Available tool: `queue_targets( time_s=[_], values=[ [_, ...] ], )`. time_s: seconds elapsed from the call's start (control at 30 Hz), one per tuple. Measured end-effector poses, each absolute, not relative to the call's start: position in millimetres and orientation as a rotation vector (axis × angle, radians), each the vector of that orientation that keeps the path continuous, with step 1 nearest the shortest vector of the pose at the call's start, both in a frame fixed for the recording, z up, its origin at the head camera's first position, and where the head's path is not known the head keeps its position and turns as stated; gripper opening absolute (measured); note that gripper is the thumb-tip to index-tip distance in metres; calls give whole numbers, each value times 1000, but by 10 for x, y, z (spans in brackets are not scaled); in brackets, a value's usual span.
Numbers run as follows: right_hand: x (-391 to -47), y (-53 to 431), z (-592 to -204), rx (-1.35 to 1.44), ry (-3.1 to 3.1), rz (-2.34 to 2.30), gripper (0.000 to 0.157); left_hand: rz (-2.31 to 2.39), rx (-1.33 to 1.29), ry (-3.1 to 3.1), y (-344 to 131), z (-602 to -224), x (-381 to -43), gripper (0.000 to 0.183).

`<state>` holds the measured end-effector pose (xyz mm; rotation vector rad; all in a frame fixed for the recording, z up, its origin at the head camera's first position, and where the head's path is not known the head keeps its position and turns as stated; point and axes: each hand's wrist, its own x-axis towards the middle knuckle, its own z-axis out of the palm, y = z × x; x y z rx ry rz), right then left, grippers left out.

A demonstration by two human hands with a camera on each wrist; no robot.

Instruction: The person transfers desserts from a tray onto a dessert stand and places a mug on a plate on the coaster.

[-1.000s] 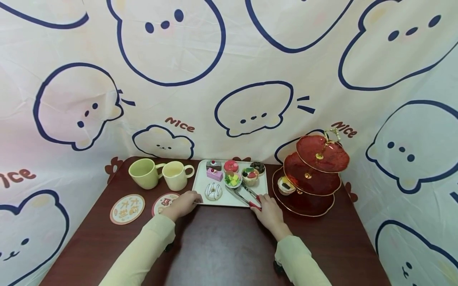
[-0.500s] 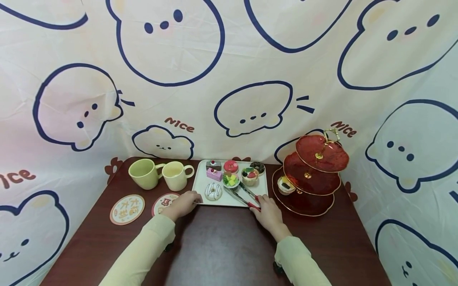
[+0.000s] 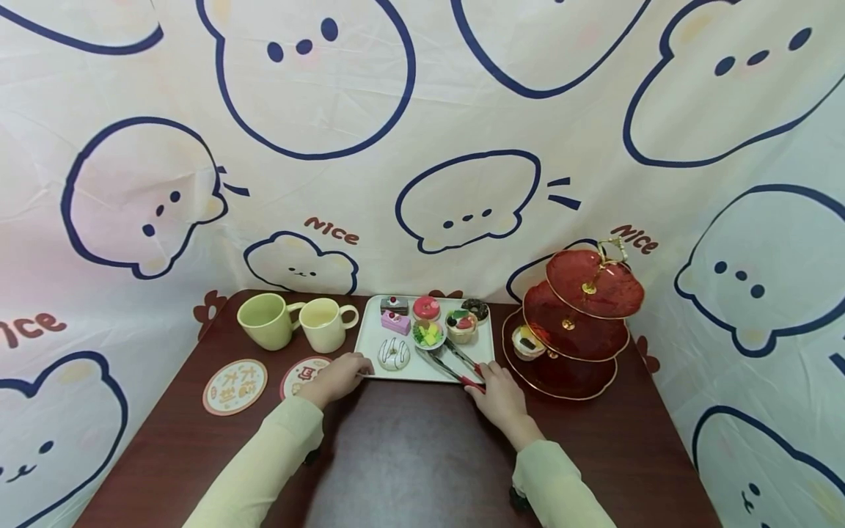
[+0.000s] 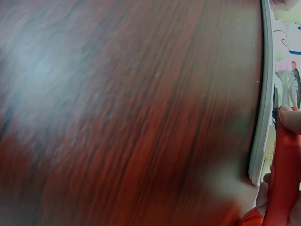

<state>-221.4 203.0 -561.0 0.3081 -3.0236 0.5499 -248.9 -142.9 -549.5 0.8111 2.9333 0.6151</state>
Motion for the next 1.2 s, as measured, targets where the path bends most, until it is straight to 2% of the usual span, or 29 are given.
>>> queue_targets(
  time_s=[0.53, 1.2],
  values=[
    [-2263, 2013, -5555, 349, -3067, 531, 64, 618, 781, 2919, -1427, -5506, -2488, 20],
    [-2240, 2010, -5599, 335, -3035, 531, 58, 623, 810, 2924, -1427, -5466, -2471, 20]
  ],
)
